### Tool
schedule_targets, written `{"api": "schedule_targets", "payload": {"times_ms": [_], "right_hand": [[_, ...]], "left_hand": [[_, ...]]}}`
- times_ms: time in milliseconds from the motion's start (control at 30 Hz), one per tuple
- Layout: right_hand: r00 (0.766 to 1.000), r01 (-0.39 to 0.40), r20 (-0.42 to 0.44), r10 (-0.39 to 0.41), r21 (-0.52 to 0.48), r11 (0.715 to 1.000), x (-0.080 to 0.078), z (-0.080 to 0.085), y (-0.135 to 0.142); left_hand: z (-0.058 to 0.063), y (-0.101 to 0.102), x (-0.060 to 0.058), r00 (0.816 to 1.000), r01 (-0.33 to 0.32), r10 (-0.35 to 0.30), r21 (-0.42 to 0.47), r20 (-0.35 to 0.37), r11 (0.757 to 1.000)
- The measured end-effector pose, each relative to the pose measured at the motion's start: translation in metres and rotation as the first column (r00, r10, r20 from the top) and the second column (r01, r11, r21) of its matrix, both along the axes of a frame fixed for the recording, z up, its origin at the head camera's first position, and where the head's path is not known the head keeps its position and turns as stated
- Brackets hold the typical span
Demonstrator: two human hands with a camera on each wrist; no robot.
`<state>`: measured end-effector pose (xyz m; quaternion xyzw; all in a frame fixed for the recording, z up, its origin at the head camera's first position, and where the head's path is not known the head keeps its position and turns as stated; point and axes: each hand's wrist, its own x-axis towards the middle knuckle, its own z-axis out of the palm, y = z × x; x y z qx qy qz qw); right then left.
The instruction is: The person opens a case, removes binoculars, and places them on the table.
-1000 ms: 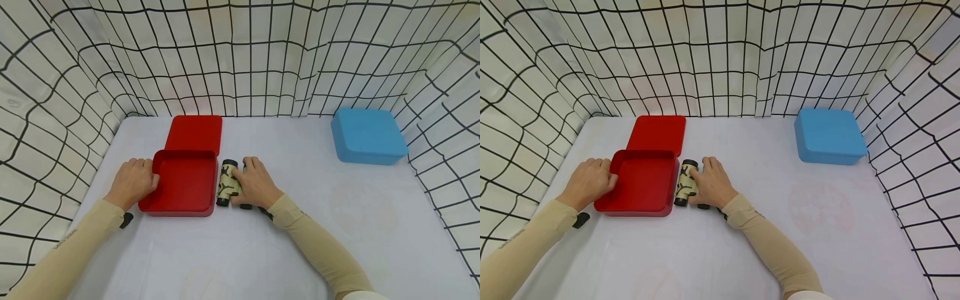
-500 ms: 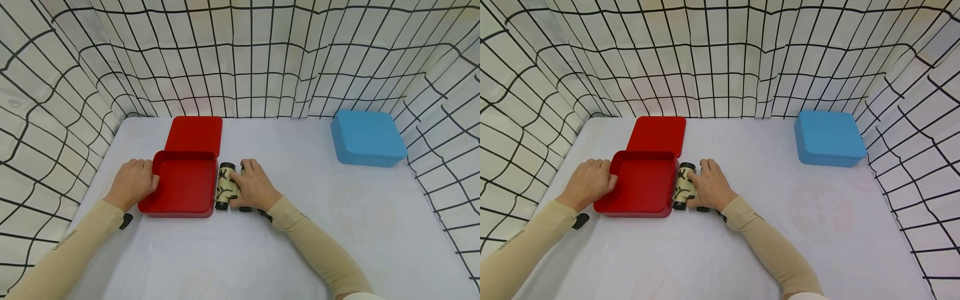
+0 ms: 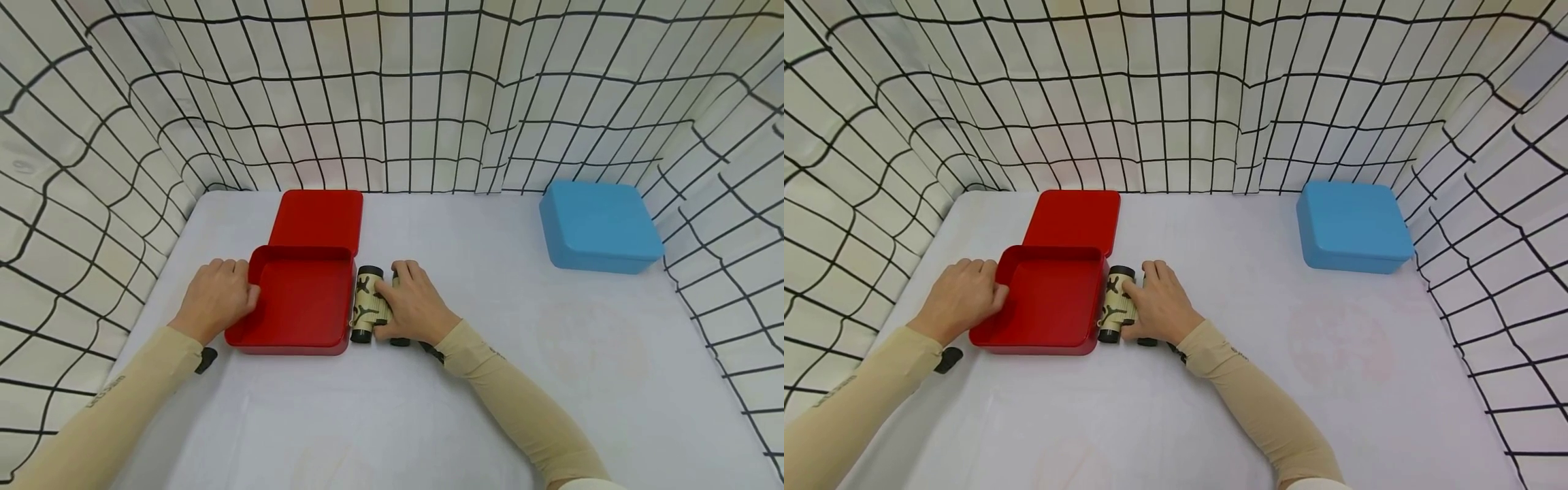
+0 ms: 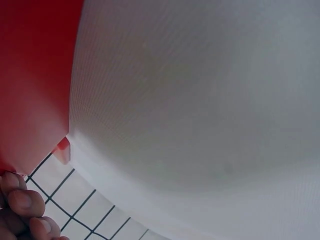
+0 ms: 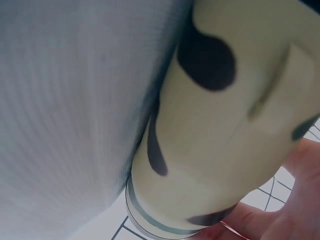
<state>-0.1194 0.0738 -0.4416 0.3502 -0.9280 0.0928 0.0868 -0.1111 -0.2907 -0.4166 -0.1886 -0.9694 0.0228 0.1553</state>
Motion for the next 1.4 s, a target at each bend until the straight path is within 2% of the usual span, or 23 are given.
{"api": "schedule_targets", "payload": {"times_ms": [100, 200, 267, 367, 467, 567, 700, 867, 1067, 1267, 1400], "right_hand": [[1.000, 0.008, 0.006, -0.008, 0.014, 1.000, 0.000, 0.001, 0.001], [1.000, 0.016, 0.026, -0.017, 0.037, 0.999, 0.001, 0.003, 0.002], [0.997, 0.024, 0.068, -0.027, 0.044, 0.999, 0.002, 0.005, 0.003], [0.987, 0.043, 0.155, -0.048, 0.036, 0.998, 0.003, 0.009, 0.005], [0.968, 0.073, 0.242, -0.068, -0.013, 0.997, 0.003, 0.013, 0.013], [0.961, 0.097, 0.264, -0.076, -0.067, 0.993, 0.002, 0.018, 0.025], [0.971, 0.125, 0.217, -0.100, -0.101, 0.987, -0.002, 0.024, 0.046], [0.972, 0.167, 0.186, -0.143, -0.121, 0.979, -0.009, 0.030, 0.076], [0.967, 0.202, 0.187, -0.172, -0.156, 0.967, -0.016, 0.039, 0.111], [0.962, 0.249, 0.167, -0.218, -0.197, 0.948, -0.020, 0.049, 0.152], [0.943, 0.302, 0.215, -0.255, -0.229, 0.925, -0.023, 0.056, 0.181]], "left_hand": [[0.001, 0.001, -0.001, 1.000, -0.006, 0.006, -0.004, 0.016, 1.000], [0.003, 0.001, -0.003, 0.996, -0.028, 0.028, -0.007, 0.083, 1.000], [0.006, 0.000, -0.004, 0.985, -0.057, 0.057, -0.006, 0.160, 0.998], [0.011, -0.002, -0.007, 0.958, -0.100, 0.098, -0.007, 0.269, 0.995], [0.016, -0.004, -0.011, 0.942, -0.127, 0.126, -0.019, 0.311, 0.992], [0.020, -0.006, -0.013, 0.941, -0.157, 0.149, 0.004, 0.304, 0.988], [0.027, -0.005, -0.018, 0.948, -0.187, 0.160, 0.075, 0.276, 0.980], [0.040, 0.005, -0.026, 0.967, -0.170, 0.138, 0.138, 0.216, 0.976], [0.057, 0.029, -0.038, 0.983, -0.129, 0.102, 0.173, 0.152, 0.977], [0.069, 0.062, -0.055, 0.993, -0.072, 0.057, 0.140, 0.106, 0.987], [0.076, 0.084, -0.067, 0.995, -0.054, 0.042, 0.127, 0.092, 0.990]]}}
